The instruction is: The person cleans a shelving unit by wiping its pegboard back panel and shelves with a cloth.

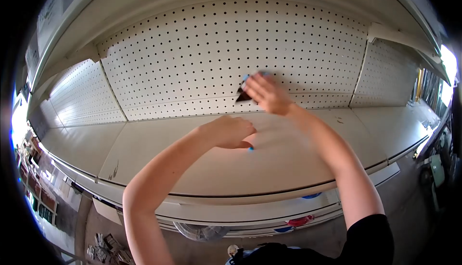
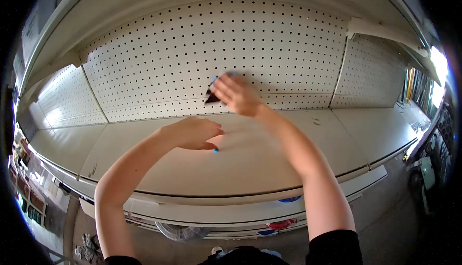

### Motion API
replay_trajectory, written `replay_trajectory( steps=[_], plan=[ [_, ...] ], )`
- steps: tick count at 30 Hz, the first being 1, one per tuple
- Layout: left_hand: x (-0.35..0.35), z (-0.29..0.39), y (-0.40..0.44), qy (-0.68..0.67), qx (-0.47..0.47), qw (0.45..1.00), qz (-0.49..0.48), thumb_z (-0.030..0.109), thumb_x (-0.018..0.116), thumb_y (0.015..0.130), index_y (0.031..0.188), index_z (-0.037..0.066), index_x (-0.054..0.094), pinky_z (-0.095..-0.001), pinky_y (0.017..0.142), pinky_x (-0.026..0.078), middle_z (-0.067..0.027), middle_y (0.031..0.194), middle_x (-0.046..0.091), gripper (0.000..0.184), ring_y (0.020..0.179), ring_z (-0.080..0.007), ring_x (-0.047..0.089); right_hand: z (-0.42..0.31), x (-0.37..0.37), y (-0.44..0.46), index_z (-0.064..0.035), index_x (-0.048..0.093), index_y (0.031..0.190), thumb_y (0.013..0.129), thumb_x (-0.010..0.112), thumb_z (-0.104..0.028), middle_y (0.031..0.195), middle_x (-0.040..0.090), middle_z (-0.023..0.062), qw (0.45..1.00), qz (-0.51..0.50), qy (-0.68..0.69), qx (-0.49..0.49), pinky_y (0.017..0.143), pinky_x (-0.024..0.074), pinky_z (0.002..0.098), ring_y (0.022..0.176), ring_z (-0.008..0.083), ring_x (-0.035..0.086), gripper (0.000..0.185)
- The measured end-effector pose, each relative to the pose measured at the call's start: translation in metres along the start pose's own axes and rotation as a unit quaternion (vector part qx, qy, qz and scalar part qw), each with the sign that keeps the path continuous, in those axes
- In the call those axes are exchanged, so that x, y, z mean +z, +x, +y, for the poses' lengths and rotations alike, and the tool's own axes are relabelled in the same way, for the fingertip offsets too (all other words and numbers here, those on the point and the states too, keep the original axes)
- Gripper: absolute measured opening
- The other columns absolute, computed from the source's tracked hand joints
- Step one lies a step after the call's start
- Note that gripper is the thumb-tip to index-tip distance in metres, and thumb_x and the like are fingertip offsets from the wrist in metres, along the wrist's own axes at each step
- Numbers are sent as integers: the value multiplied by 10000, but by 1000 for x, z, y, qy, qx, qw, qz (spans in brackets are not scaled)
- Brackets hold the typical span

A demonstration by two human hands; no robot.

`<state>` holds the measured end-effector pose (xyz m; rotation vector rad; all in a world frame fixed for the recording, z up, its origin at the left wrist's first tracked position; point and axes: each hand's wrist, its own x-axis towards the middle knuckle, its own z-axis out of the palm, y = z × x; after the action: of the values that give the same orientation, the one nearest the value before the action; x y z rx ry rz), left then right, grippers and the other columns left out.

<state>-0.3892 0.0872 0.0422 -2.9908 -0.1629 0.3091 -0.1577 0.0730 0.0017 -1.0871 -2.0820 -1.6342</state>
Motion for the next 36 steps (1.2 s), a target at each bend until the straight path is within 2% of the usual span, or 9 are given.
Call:
replay_trajectory(
  steps=[4,8,11,13,17,23,28,33,36],
  plan=[
    [9,-10,-22,-50,-8,999,9,330,575,902,1290,102,468,-402,902,463,-63,1248,528,462,1127,-258,524,-12,8,5,-140,488,1288,883,490,-127,1367,455,54,991,-70,88,-67,1069,354,419,1305,240,390,406],
    [54,-26,-22,-47,29,989,138,344,522,931,1328,117,436,-388,998,405,-66,1381,428,466,1248,-252,433,20,-7,1,-144,492,1287,848,510,-92,1352,471,81,997,-36,17,-63,1053,364,404,1284,259,420,443],
    [51,-27,-25,-53,22,991,121,359,496,943,1350,125,410,-388,1032,377,-68,1420,390,477,1289,-247,393,78,-7,-19,-98,499,1267,778,585,-42,1325,485,120,981,133,-42,132,1030,372,426,1245,329,441,499],
    [55,-27,-25,-37,28,990,134,367,492,944,1356,127,399,-392,1032,375,-69,1415,396,485,1287,-244,395,106,-17,-35,-56,491,1257,793,586,-38,1324,478,133,926,199,-113,301,1012,380,441,1231,364,436,474],
    [55,-28,-24,-43,27,991,120,370,492,944,1357,132,395,-401,1036,368,-70,1417,393,486,1290,-244,393,104,-17,-28,-41,483,1252,796,594,-62,1345,435,164,828,251,-102,491,1020,340,520,1273,419,366,470],
    [50,-26,-25,-53,16,992,113,376,490,943,1356,132,402,-405,1045,355,-77,1419,392,487,1292,-251,390,31,20,18,-72,527,1204,710,634,-54,1319,453,132,932,190,-70,301,973,357,530,1191,394,443,506],
    [54,-23,-27,-50,10,991,127,356,488,946,1359,121,404,-401,1061,338,-95,1421,388,483,1308,-258,374,-40,34,60,-118,497,1269,868,518,-152,1338,464,81,998,14,56,11,1018,374,457,1249,295,436,403],
    [60,-24,-27,-67,20,986,152,322,491,948,1358,103,402,-392,1068,331,-110,1421,388,473,1307,-262,377,-21,23,59,-148,495,1276,881,479,-149,1311,495,76,998,-2,37,-46,1014,387,433,1241,272,449,396],
    [63,-26,-26,-70,23,985,156,310,494,948,1354,95,405,-388,1068,332,-116,1415,397,468,1307,-261,376,19,8,37,-161,508,1270,837,532,-103,1288,511,80,998,51,-29,16,1009,392,433,1227,284,459,438]
  ],
)
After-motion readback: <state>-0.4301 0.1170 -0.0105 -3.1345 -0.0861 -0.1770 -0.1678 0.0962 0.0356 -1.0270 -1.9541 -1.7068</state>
